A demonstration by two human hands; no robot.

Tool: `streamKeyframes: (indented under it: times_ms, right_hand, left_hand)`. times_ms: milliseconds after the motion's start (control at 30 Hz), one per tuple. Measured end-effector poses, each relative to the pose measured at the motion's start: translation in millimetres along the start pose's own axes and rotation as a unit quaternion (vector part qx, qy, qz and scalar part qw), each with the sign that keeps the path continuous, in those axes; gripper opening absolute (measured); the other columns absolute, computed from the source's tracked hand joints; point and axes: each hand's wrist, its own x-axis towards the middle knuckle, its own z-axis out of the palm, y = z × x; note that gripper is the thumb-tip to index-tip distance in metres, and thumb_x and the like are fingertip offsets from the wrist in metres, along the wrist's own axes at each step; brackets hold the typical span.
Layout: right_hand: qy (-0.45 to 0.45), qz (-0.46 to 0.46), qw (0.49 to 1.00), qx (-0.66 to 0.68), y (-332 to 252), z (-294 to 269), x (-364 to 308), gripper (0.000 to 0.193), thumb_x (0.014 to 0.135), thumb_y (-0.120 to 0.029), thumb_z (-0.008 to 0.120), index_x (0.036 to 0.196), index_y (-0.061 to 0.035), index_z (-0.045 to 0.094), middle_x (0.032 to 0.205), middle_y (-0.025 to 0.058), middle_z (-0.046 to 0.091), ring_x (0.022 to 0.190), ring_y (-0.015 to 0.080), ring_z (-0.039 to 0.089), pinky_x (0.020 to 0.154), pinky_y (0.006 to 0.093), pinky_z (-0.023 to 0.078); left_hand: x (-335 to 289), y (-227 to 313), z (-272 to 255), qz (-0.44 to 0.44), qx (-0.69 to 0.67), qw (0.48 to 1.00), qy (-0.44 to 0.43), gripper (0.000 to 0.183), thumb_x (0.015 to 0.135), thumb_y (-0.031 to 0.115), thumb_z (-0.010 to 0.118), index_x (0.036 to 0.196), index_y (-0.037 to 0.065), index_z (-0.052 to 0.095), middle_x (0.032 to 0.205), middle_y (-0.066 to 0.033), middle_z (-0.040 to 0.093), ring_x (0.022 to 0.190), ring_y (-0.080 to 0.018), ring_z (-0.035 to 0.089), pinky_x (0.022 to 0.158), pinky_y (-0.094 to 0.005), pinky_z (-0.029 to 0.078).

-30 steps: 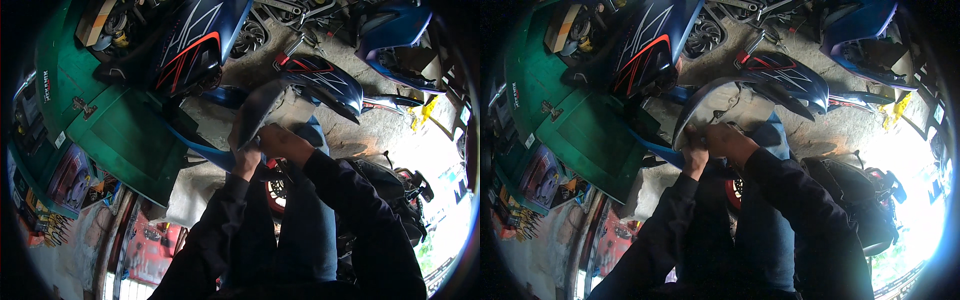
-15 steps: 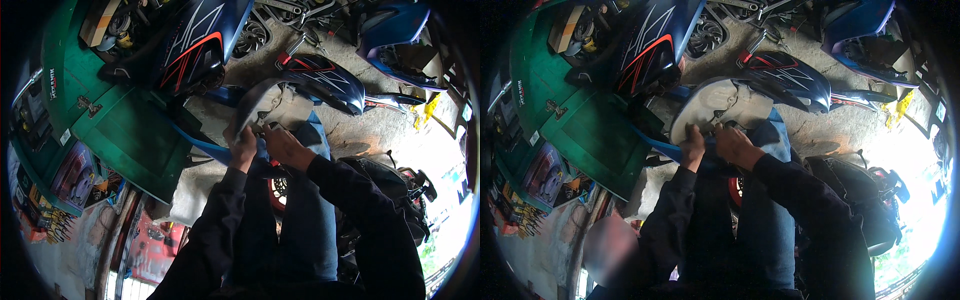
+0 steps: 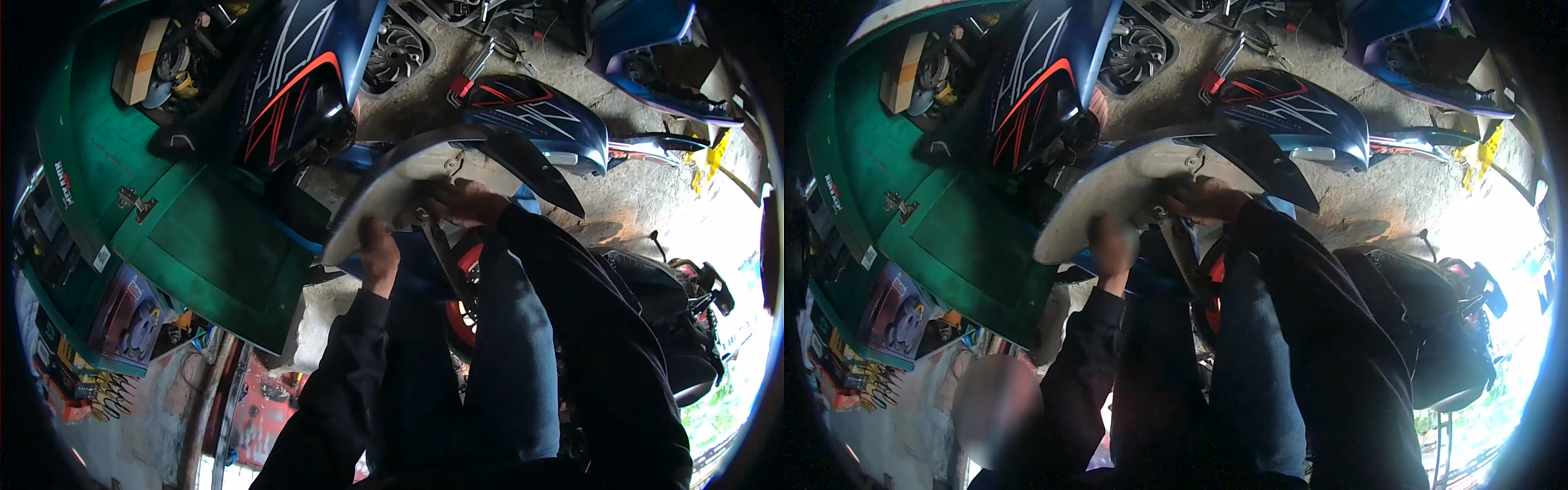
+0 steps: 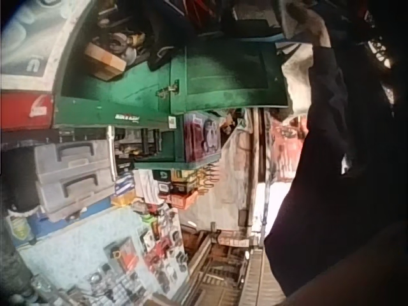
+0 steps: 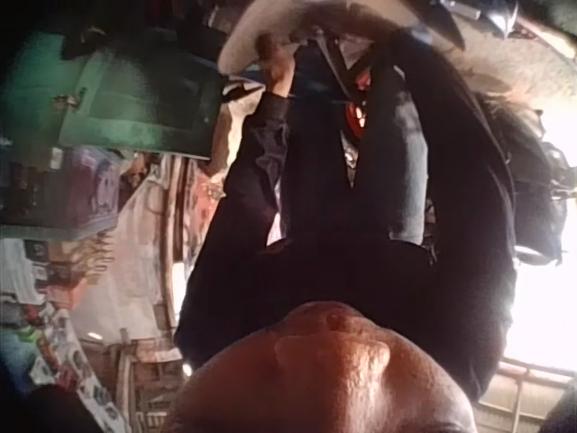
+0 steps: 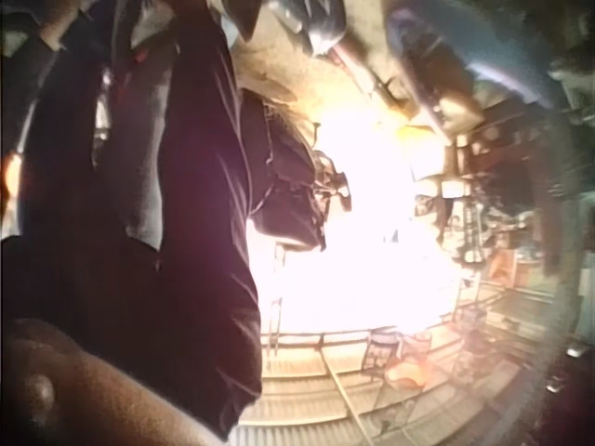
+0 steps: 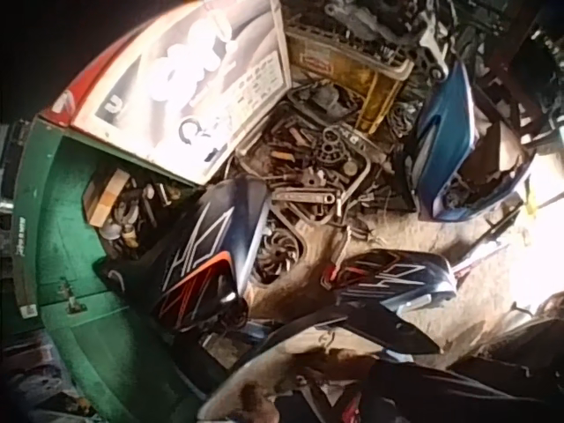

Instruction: The person uses a screwdriver to loosen screws from a motorcycle's front wheel area, removes the front mudguard, and then uses a power drill to detach a secondary rear fender component.

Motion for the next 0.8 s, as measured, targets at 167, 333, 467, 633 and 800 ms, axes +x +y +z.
streamKeyframes:
  times_ms: [167, 333, 467, 633, 800]
  right_hand:
    - [-0.085, 0.086, 0.992, 0.02, -19.8, -2.7, -1.1, 0.04, 0.08, -0.017, 0.055, 0.119, -0.0111, 0.05, 0.1, 0.011, 0.056, 0.093, 0.028, 0.059, 0.063, 0.0374, 0.053]
    - [0.009, 0.131, 0.989, 0.062, -3.3, -35.9, -22.1, 0.046, 0.079, -0.012, 0.056, 0.124, -0.0105, 0.048, 0.087, 0.0118, 0.058, 0.081, 0.0302, 0.063, 0.064, 0.0407, 0.05]
    - [-0.098, 0.304, 0.934, 0.16, -54.0, -73.7, 2.8, 0.057, 0.076, -0.006, 0.058, 0.132, -0.0051, 0.042, 0.087, 0.0181, 0.062, 0.079, 0.0325, 0.063, 0.065, 0.0425, 0.049]
    - [-0.062, 0.364, 0.908, 0.198, -88.1, -91.4, 18.4, 0.06, 0.074, -0.007, 0.058, 0.132, -0.0021, 0.041, 0.086, 0.019, 0.062, 0.079, 0.0355, 0.063, 0.064, 0.0417, 0.049]
    - [-0.116, 0.38, 0.877, 0.269, -95.2, -101.0, 31.8, 0.049, 0.074, -0.003, 0.055, 0.121, 0.0076, 0.045, 0.092, 0.0245, 0.06, 0.077, 0.034, 0.061, 0.065, 0.0392, 0.049]
  left_hand:
    - [-2.4, -14.6, -8.2, 0.033, -0.033, 0.999, 0.014, 0.012, 0.076, -0.002, 0.049, 0.087, 0.0, 0.051, 0.085, -0.0198, 0.054, 0.083, -0.042, 0.053, 0.074, -0.0483, 0.044]
    - [10.9, -13.6, -3.9, 0.085, -0.058, 0.994, 0.031, 0.013, 0.075, -0.004, 0.05, 0.086, 0.001, 0.051, 0.084, -0.0186, 0.054, 0.082, -0.0409, 0.054, 0.071, -0.0468, 0.045]
    - [12.1, -13.5, -2.2, 0.087, -0.042, 0.995, 0.031, 0.017, 0.074, -0.005, 0.051, 0.089, 0.002, 0.051, 0.086, -0.0184, 0.054, 0.083, -0.0402, 0.055, 0.074, -0.0462, 0.046]
    - [5.9, -2.8, -6.5, 0.078, -0.095, 0.992, 0.023, 0.013, 0.076, -0.006, 0.05, 0.087, 0.001, 0.052, 0.084, -0.0176, 0.055, 0.081, -0.0374, 0.055, 0.073, -0.0453, 0.045]
    - [-2.0, -4.7, -9.6, 0.075, -0.098, 0.992, -0.028, 0.01, 0.086, 0.004, 0.047, 0.094, 0.001, 0.05, 0.093, -0.0211, 0.055, 0.093, -0.0406, 0.054, 0.082, -0.0459, 0.044]
